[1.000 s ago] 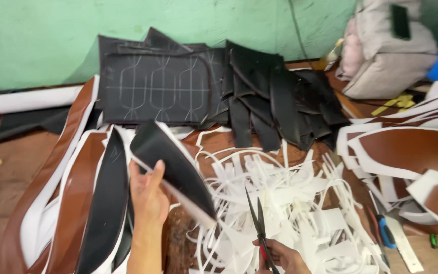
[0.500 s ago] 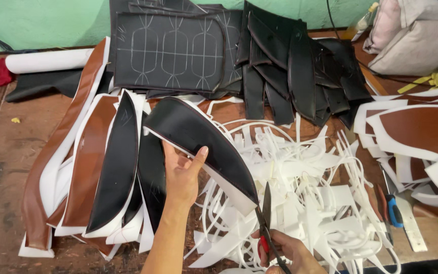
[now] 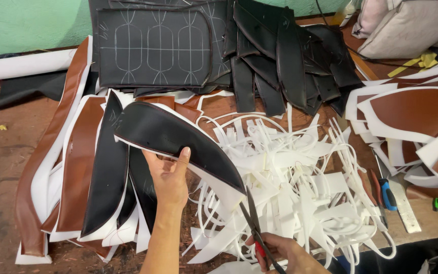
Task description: The person uses shears to trim the edges of black synthetic leather pieces following white marking lines on a workbench, handling several different shapes one at a time and moving the resulting scraps onto a pile of white trimmings.
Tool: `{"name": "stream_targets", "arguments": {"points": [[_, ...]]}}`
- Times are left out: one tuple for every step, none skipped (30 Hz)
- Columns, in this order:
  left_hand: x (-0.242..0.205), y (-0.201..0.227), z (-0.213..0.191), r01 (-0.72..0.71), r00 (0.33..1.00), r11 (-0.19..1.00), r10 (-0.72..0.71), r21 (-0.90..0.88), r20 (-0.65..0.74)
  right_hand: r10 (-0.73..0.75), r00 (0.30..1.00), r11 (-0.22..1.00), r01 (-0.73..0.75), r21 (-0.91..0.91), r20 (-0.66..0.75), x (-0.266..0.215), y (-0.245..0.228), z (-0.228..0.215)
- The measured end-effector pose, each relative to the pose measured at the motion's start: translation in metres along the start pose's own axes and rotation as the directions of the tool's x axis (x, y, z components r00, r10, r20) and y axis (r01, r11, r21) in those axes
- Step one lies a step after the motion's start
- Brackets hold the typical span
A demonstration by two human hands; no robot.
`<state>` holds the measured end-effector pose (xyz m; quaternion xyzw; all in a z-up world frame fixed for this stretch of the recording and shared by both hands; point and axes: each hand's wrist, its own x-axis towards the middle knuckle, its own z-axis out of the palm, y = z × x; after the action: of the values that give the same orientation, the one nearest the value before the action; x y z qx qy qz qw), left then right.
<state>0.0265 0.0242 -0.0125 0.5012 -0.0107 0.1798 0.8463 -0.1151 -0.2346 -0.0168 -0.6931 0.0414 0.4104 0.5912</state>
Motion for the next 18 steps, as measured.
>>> {"name": "stream_targets", "arguments": {"points": [[-0.001, 0.000, -0.001, -0.007, 1.000, 1.000, 0.007, 0.018, 0.009, -0.033, 0.999, 0.998, 0.034, 0.046, -0.019, -0.002, 0.000, 0.000], [-0.002, 0.000, -0.002, -0.014, 1.000, 0.999, 0.013, 0.036, 0.019, -0.066, 0.997, 0.994, 0.069, 0.090, -0.040, -0.003, 0.000, -0.001], [-0.003, -0.001, -0.003, -0.017, 1.000, 0.999, 0.016, 0.048, 0.023, -0.096, 0.993, 0.985, 0.103, 0.136, -0.062, -0.005, 0.000, -0.002], [-0.003, -0.002, -0.004, -0.020, 0.999, 0.998, 0.019, 0.060, 0.027, -0.089, 0.993, 0.988, 0.097, 0.119, -0.073, -0.005, 0.001, -0.002], [-0.003, -0.003, -0.004, -0.025, 0.999, 0.997, 0.022, 0.070, 0.033, -0.083, 0.993, 0.991, 0.091, 0.102, -0.087, -0.005, 0.000, -0.003], [-0.004, -0.004, -0.004, -0.027, 0.999, 0.997, 0.025, 0.076, 0.035, -0.077, 0.992, 0.993, 0.086, 0.084, -0.101, -0.005, 0.000, -0.004], [-0.004, -0.005, -0.004, -0.030, 0.999, 0.996, 0.027, 0.083, 0.035, -0.079, 0.991, 0.992, 0.088, 0.086, -0.106, -0.004, 0.001, -0.004], [-0.005, -0.005, -0.004, -0.033, 0.999, 0.995, 0.030, 0.089, 0.036, -0.081, 0.991, 0.992, 0.091, 0.088, -0.110, -0.003, 0.002, -0.004], [-0.005, -0.005, -0.005, -0.033, 0.999, 0.996, 0.030, 0.088, 0.039, -0.082, 0.990, 0.992, 0.093, 0.090, -0.114, -0.002, 0.003, -0.003], [-0.005, -0.005, -0.006, -0.033, 0.999, 0.996, 0.029, 0.087, 0.042, -0.071, 0.990, 0.991, 0.083, 0.105, -0.119, 0.000, 0.004, -0.002], [-0.005, -0.005, -0.007, -0.035, 0.999, 0.996, 0.031, 0.086, 0.042, -0.059, 0.991, 0.990, 0.073, 0.117, -0.122, 0.001, 0.005, -0.001], [-0.004, -0.005, -0.007, -0.029, 0.999, 0.996, 0.026, 0.079, 0.045, -0.047, 0.991, 0.990, 0.063, 0.129, -0.125, 0.002, 0.006, -0.001], [-0.004, -0.005, -0.009, -0.024, 0.999, 0.997, 0.021, 0.072, 0.043, -0.046, 0.991, 0.986, 0.065, 0.154, -0.124, 0.003, 0.008, 0.000], [-0.004, -0.005, -0.010, -0.019, 0.999, 0.998, 0.017, 0.066, 0.042, -0.045, 0.991, 0.982, 0.067, 0.178, -0.123, 0.004, 0.009, 0.000], [-0.004, -0.006, -0.011, -0.017, 0.999, 0.998, 0.014, 0.061, 0.042, -0.044, 0.991, 0.977, 0.069, 0.203, -0.125, 0.004, 0.011, 0.001], [-0.003, -0.006, -0.012, -0.014, 0.999, 0.998, 0.012, 0.055, 0.041, -0.008, 0.994, 0.969, 0.034, 0.245, -0.108, 0.004, 0.012, 0.000], [-0.002, -0.007, -0.013, -0.012, 0.999, 0.999, 0.010, 0.050, 0.041, 0.028, 0.996, 0.959, -0.001, 0.285, -0.090, 0.002, 0.014, 0.000], [-0.002, -0.007, -0.014, 0.002, 0.999, 0.999, -0.004, 0.043, 0.040, 0.062, 0.996, 0.945, -0.036, 0.324, -0.071, 0.001, 0.015, 0.000]]}}
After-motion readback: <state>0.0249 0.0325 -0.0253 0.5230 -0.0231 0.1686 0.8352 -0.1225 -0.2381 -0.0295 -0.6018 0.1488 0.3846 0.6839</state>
